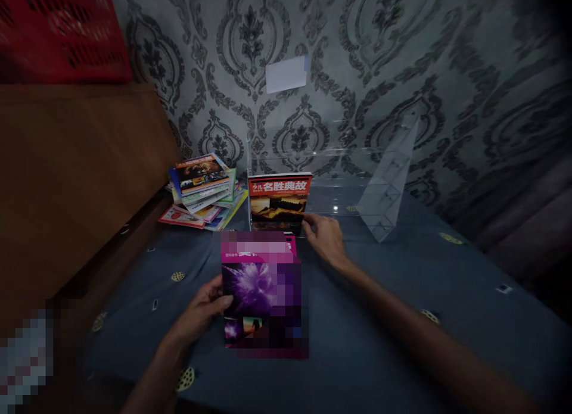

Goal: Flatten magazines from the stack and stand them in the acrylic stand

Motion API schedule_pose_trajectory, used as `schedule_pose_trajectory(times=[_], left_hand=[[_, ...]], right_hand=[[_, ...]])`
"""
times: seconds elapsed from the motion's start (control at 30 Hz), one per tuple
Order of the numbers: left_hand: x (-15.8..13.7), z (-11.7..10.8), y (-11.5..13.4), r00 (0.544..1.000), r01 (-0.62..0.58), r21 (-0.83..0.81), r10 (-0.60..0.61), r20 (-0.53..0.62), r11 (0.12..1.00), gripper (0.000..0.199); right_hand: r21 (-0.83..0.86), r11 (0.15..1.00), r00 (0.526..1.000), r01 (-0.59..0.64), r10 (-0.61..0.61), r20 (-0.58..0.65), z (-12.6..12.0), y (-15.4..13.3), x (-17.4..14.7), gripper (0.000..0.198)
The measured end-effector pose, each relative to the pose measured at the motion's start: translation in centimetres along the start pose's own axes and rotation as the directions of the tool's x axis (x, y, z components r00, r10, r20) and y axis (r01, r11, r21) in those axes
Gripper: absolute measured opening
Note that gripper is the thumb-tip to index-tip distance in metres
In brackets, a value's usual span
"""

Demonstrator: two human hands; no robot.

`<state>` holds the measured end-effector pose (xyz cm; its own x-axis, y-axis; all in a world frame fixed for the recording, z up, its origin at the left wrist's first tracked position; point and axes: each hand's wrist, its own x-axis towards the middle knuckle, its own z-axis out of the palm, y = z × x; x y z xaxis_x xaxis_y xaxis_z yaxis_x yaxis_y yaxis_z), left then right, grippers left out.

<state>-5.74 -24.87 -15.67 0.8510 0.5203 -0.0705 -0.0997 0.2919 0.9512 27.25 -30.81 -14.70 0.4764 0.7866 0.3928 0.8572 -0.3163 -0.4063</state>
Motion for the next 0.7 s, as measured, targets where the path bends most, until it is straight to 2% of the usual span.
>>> schedule_pose_trajectory(times=[0.2,0.3,0.4,0.47,0.5,0.57,0.63,0.7], left_hand=[[0.1,0.2,0.2,1.000,-0.003,-0.016,0.003,-0.009,1.000,0.045],[0.1,0.3,0.3,1.000,-0.002,-0.016,0.002,-0.005,1.000,0.044],[0.1,0.1,0.2,1.000,0.002,-0.009,-0.003,-0.015,1.000,0.044],[0.0,0.0,0.0,1.000,0.001,-0.015,-0.001,-0.026,1.000,0.045],[0.0,0.0,0.0,0.999,-0.001,-0.020,0.000,-0.033,1.000,0.046],[0.1,0.0,0.0,0.999,-0.009,-0.032,0.007,-0.052,0.999,0.046],[0.3,0.0,0.3,0.996,-0.029,-0.037,0.026,-0.091,0.999,0.044],[0.7,0.1,0.6,0.989,-0.061,-0.034,0.056,-0.138,0.998,0.041]], right_hand=[[0.043,0.999,1.000,0.007,-0.007,-0.007,0.4,0.3,-0.1,0.032],[0.091,0.995,0.997,0.033,-0.027,-0.069,0.6,0.6,-0.3,0.033],[0.208,0.976,0.976,0.064,-0.017,-0.219,0.1,-0.3,-1.6,0.039],[0.374,0.922,0.975,0.098,-0.014,-0.221,-0.7,-1.6,-3.3,0.045],[0.485,0.869,0.987,0.097,-0.022,-0.158,-1.1,-2.3,-4.5,0.049],[0.707,0.707,0.993,-0.007,-0.076,0.086,-1.7,-3.9,-6.9,0.060],[0.814,0.553,0.932,-0.177,-0.172,0.319,-1.8,-5.0,-9.0,0.066],[0.835,0.473,0.859,-0.281,-0.265,0.439,-1.7,-5.5,-10.4,0.058]])
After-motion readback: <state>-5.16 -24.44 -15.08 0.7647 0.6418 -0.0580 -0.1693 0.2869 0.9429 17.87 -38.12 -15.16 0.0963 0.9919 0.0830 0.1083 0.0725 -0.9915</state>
